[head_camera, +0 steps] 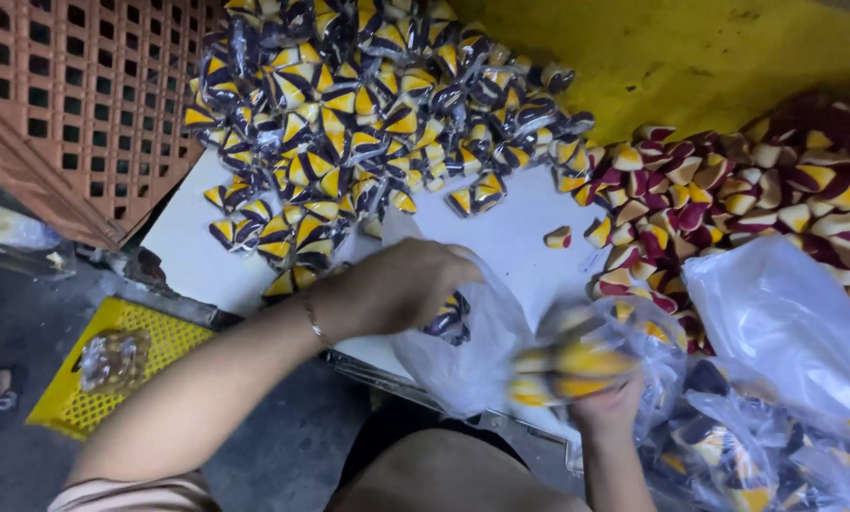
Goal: The person packs small individually wrapped snacks into larger plastic bags by hand.
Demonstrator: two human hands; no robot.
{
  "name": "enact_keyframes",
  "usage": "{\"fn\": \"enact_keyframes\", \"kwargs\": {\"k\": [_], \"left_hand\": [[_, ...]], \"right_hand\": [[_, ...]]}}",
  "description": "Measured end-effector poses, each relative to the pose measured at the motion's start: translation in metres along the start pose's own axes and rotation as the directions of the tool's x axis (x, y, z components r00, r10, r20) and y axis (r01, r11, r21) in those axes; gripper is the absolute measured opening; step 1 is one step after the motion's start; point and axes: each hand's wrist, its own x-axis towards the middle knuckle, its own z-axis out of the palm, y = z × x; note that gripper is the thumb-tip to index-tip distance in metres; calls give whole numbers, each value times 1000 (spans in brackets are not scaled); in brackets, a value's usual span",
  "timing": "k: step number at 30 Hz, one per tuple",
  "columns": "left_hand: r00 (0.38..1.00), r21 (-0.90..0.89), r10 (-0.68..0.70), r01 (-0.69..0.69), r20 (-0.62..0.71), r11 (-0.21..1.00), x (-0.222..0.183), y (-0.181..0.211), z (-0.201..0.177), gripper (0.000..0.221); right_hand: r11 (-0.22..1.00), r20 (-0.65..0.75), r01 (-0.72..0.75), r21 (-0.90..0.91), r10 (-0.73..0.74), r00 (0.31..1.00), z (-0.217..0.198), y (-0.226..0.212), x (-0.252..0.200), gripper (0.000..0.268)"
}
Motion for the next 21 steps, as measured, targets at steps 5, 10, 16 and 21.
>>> {"fn": "enact_keyframes", "kwargs": {"k": [5, 10, 16, 21], "left_hand": [[994, -90, 98, -93, 53, 992, 12, 13, 29, 32], [993, -587, -93, 121, 77, 801, 20, -96, 69, 38], [933, -899, -361, 162, 4, 408, 11, -189, 155, 44], [932, -929, -317, -51, -176, 366, 16, -190, 155, 40]], "right_hand": [[370, 687, 650, -664, -41, 725, 20, -2, -12, 37], [0, 896, 931, -365, 271, 351, 72, 41, 43, 28], [527, 601, 429, -734, 209, 772, 57, 175, 179, 38], [117, 600, 589, -799, 196, 775, 6, 271, 215, 55]]}}
